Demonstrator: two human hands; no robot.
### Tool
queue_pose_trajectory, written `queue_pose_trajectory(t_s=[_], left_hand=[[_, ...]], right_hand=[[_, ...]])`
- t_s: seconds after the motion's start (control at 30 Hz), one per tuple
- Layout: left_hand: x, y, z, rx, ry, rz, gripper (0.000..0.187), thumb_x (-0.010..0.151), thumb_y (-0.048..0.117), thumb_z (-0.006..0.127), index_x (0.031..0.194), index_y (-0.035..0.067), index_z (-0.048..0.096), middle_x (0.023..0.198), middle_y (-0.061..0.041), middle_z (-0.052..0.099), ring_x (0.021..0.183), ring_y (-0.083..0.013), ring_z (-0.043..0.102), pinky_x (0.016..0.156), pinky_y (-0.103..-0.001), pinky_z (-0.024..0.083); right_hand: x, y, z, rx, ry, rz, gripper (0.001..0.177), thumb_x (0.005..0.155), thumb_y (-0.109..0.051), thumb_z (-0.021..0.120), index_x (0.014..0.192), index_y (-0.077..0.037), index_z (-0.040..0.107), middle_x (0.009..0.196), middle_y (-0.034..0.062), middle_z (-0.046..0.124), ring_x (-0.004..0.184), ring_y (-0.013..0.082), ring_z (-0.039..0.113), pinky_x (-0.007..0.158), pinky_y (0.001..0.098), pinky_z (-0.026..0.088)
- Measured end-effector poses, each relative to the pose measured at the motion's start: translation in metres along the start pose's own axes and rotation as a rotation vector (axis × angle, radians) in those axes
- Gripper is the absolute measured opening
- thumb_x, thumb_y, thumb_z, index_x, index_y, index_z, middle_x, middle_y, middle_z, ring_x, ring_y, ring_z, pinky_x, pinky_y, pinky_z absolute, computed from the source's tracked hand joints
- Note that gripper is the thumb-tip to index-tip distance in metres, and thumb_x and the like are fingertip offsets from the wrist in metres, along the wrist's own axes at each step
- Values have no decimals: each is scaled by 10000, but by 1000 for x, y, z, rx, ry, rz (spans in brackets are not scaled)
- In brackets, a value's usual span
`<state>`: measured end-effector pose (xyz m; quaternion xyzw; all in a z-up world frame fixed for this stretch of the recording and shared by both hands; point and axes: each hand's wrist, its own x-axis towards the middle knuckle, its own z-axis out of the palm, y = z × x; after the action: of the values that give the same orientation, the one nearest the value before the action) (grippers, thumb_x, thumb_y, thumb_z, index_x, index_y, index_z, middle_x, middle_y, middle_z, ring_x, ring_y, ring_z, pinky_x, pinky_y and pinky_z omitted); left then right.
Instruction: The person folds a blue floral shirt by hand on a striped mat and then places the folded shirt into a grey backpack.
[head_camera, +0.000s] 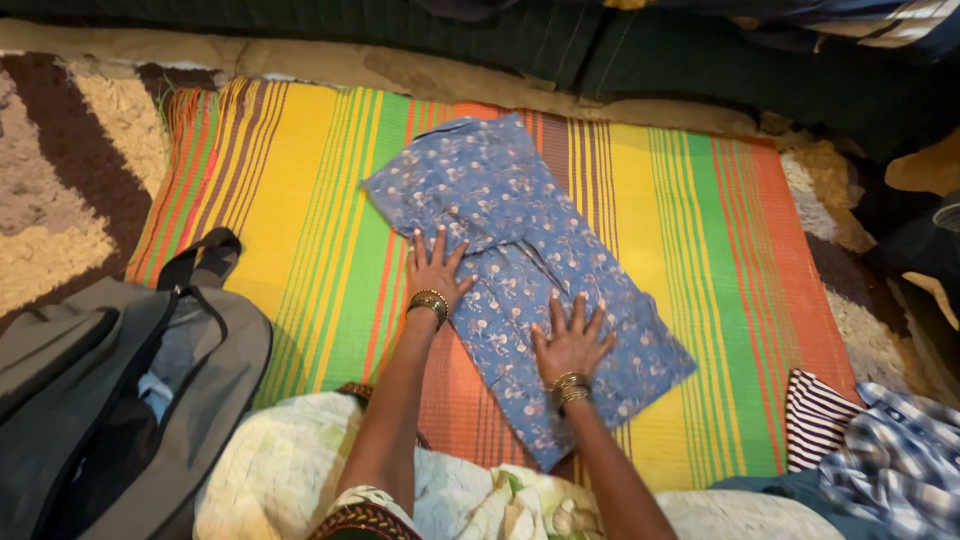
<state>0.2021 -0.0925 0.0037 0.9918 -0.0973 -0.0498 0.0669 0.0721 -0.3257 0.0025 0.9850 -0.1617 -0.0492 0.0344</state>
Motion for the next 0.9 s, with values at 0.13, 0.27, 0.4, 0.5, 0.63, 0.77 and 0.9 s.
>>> queue_pose_trajectory(t_s=[0.13,0.27,0.4,0.5,0.63,0.77,0.9], left_hand=[[48,-3,5,27,-19,11,712,941,653,478,1576,450,226,1712,-13,-33,1558,-389,-74,1241,-574,25],[44,9,3,-91,74,-258,733,926,500,620,1579,397,302,1723,-70,-14,1563,-356,-51,1251,-608,30],[-29,29,6,-175,247,-222,671,907,318,692,1524,275,431,1705,-118,51,1547,-403,-21,1195,-667,80],[-106,48,4,-253,250,-145,624,880,301,713,1456,189,503,1694,-152,114,1550,-431,23,1189,-671,125],[-178,71,-13,-383,285,-133,582,836,239,739,1366,96,545,1572,-187,321,1452,-453,228,1119,-642,255],[-229,94,-17,-634,177,-194,544,896,172,694,1390,47,505,1309,-207,535,1203,-397,521,1024,-488,450],[-261,120,8,-798,143,-209,608,845,143,727,1356,-36,452,1198,-256,569,1130,-417,563,961,-471,469]], right_hand=[[2,-34,-13,48,-1,178,741,932,-727,321,1592,-404,225,1697,54,96,1536,425,30,1146,738,58],[11,-47,-23,94,-36,268,721,951,-703,307,1594,-386,235,1724,67,76,1546,451,27,1141,753,71],[19,-48,-21,95,-63,252,767,934,-717,305,1607,-364,203,1704,108,33,1520,475,4,1119,770,56],[21,-42,-19,104,-99,190,830,908,-757,328,1618,-348,198,1693,142,15,1506,502,-1,1112,769,61],[28,6,-37,208,-339,-52,808,868,-758,402,1577,-380,318,1698,105,42,1533,445,25,1177,706,67],[38,123,-43,735,-450,-305,625,934,-575,550,1438,-207,569,1573,85,479,1452,260,431,1180,468,350],[24,238,-17,392,-82,-331,489,934,-445,651,1310,-135,692,1328,149,681,1205,326,647,1036,445,502]])
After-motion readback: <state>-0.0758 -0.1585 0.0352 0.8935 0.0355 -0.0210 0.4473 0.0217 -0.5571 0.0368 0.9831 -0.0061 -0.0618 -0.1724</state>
